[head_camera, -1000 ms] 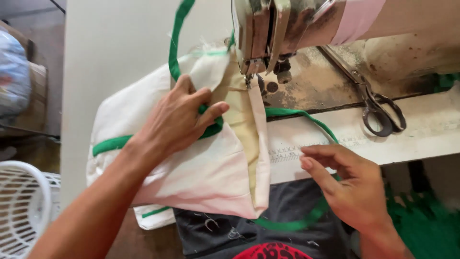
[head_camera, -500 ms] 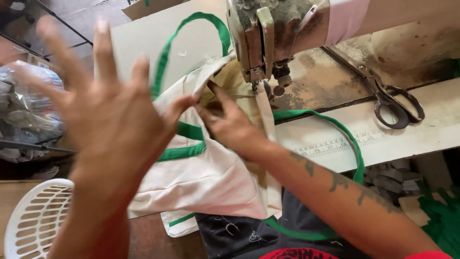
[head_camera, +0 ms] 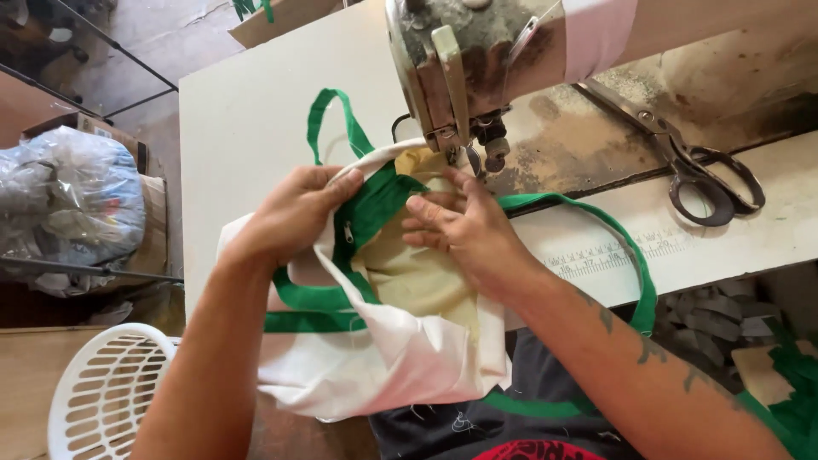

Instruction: Sewing and trimming a canvas bag with green straps using an industrial sewing machine.

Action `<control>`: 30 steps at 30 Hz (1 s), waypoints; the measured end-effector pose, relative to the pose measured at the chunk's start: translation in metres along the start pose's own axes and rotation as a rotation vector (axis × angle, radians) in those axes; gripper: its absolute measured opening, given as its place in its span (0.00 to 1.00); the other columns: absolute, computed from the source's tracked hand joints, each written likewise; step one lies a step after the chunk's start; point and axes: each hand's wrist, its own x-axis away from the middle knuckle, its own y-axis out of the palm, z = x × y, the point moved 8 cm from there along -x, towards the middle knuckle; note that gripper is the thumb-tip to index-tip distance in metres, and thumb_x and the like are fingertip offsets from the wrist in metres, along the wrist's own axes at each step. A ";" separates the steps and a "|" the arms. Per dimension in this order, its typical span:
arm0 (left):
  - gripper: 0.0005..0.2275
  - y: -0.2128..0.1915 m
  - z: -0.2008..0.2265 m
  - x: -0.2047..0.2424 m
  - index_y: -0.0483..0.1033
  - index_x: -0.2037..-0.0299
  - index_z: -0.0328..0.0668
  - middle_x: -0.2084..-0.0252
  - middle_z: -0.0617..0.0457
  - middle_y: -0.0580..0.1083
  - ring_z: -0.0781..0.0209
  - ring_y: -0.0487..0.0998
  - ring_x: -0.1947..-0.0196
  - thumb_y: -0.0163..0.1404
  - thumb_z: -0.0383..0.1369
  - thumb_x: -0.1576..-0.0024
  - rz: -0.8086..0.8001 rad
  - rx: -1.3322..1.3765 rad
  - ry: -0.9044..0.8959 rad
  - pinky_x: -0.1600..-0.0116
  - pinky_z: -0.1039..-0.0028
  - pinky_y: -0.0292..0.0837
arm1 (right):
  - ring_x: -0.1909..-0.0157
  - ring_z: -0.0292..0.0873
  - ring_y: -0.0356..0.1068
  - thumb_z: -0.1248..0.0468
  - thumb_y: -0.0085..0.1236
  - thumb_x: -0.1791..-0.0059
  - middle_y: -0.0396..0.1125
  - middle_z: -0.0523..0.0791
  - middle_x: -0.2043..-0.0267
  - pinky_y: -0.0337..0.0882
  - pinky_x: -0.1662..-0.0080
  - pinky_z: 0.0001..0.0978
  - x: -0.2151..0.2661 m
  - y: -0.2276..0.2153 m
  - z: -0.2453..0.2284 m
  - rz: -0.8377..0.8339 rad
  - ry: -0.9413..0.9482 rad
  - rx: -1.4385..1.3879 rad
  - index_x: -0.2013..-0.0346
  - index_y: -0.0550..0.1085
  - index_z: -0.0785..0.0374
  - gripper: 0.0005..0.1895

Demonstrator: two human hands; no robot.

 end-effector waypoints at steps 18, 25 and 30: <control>0.17 0.022 -0.007 0.024 0.78 0.74 0.43 0.75 0.56 0.78 0.63 0.75 0.75 0.48 0.39 0.34 0.166 0.059 -0.142 0.66 0.74 0.68 | 0.60 0.39 0.75 0.68 0.64 0.45 0.74 0.45 0.62 0.79 0.53 0.29 -0.010 -0.017 0.006 0.143 -0.180 0.040 0.57 0.75 0.62 0.05; 0.22 0.031 -0.001 0.030 0.64 0.78 0.49 0.79 0.63 0.63 0.71 0.60 0.78 0.48 0.41 0.29 0.148 -0.038 0.025 0.72 0.76 0.55 | 0.58 0.53 0.83 0.62 0.59 0.44 0.77 0.54 0.58 0.88 0.50 0.44 0.031 -0.020 -0.006 0.133 -0.143 -0.056 0.51 0.68 0.63 0.12; 0.29 0.046 0.023 0.082 0.65 0.27 0.47 0.49 0.47 0.82 0.43 0.83 0.54 0.54 0.46 0.37 0.185 -0.750 0.082 0.48 0.54 0.73 | 0.51 0.49 0.82 0.62 0.54 0.40 0.77 0.54 0.56 0.85 0.43 0.40 0.099 -0.005 -0.056 -0.007 -0.523 0.324 0.51 0.66 0.65 0.10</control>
